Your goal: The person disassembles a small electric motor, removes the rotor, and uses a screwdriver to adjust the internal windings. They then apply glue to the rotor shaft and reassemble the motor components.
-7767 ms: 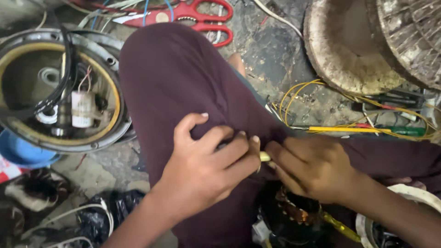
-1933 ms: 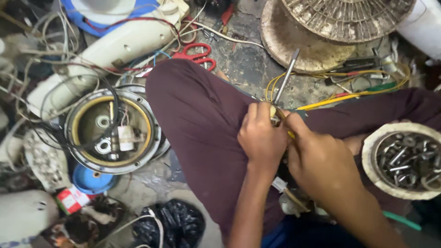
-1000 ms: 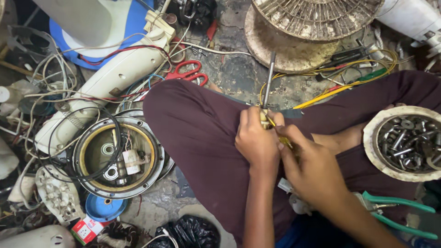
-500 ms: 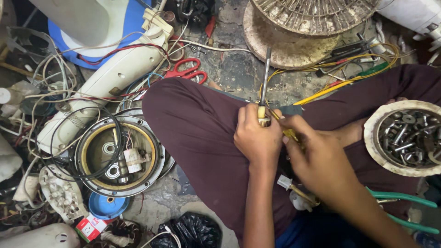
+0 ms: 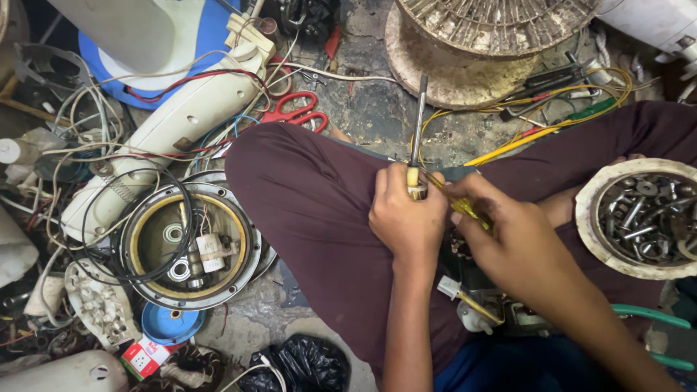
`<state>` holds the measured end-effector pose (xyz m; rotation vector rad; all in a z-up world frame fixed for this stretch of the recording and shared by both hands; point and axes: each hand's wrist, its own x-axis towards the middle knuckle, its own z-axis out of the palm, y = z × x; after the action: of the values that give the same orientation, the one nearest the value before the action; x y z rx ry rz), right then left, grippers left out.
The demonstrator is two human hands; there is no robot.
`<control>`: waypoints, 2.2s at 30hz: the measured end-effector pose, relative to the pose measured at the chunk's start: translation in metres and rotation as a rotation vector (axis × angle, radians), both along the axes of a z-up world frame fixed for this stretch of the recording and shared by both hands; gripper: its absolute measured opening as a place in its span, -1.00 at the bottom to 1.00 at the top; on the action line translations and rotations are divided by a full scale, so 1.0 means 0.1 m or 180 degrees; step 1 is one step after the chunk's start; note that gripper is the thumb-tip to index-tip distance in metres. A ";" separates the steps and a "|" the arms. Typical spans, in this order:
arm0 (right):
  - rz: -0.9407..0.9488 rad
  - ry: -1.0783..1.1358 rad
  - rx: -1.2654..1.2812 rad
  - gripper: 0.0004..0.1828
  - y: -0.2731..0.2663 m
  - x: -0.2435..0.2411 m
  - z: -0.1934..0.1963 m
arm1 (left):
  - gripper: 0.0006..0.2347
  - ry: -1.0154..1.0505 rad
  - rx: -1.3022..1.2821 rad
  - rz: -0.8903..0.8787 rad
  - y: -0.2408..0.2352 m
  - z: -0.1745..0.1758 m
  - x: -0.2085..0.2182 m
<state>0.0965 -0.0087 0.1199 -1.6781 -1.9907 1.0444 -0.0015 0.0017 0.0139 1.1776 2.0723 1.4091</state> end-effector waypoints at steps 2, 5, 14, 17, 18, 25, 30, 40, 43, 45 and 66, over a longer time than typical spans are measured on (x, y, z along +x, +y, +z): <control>-0.0128 -0.0087 -0.0127 -0.66 -0.02 0.00 -0.02 | -0.80 -0.0008 -0.0021 -0.0019 0.00 0.00 0.01; -0.0258 -0.0028 -0.0061 -0.71 -0.05 -0.05 -0.12 | -0.81 0.0005 -0.0131 0.0018 0.01 0.00 -0.01; -0.0409 0.0697 0.0341 -0.86 -0.11 -0.13 -0.54 | -0.75 -0.0100 -0.0228 -0.0057 0.02 -0.11 -0.04; -0.0430 0.0700 0.0361 -0.87 -0.15 -0.18 -0.59 | -0.74 0.0010 -0.0198 -0.0036 0.01 -0.13 -0.08; -0.0464 0.0646 0.0370 -0.87 -0.14 -0.21 -0.60 | -0.74 0.0030 -0.0201 -0.0017 0.02 -0.14 -0.10; -0.0497 0.0656 0.0425 -0.88 -0.17 -0.22 -0.69 | -0.75 -0.0089 -0.0183 0.0017 -0.01 -0.19 -0.10; -0.0477 0.0903 0.0427 -0.91 -0.16 -0.19 -0.75 | -0.76 -0.0032 -0.0179 -0.0003 0.01 -0.25 -0.07; -0.0470 0.0537 -0.0259 -0.77 -0.07 0.12 -0.59 | -0.78 -0.0075 0.0065 -0.0095 0.03 -0.07 -0.07; -0.0673 0.0791 -0.1004 -0.67 0.04 0.55 -0.68 | -0.83 -0.0004 0.0249 -0.0233 -0.06 -0.08 -0.05; -0.0670 0.0214 -0.0751 -0.77 0.13 0.80 -0.77 | -0.85 0.0040 0.0292 -0.0284 -0.09 -0.08 -0.04; -0.0664 0.3538 -0.0279 -0.71 0.01 1.04 -0.59 | -0.32 0.0923 0.0480 -0.2400 -0.10 0.92 -0.03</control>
<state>0.2008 -0.0080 0.0611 -0.9114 -1.0266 1.5157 -0.0042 -0.0083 0.1059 2.0387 1.4129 1.0671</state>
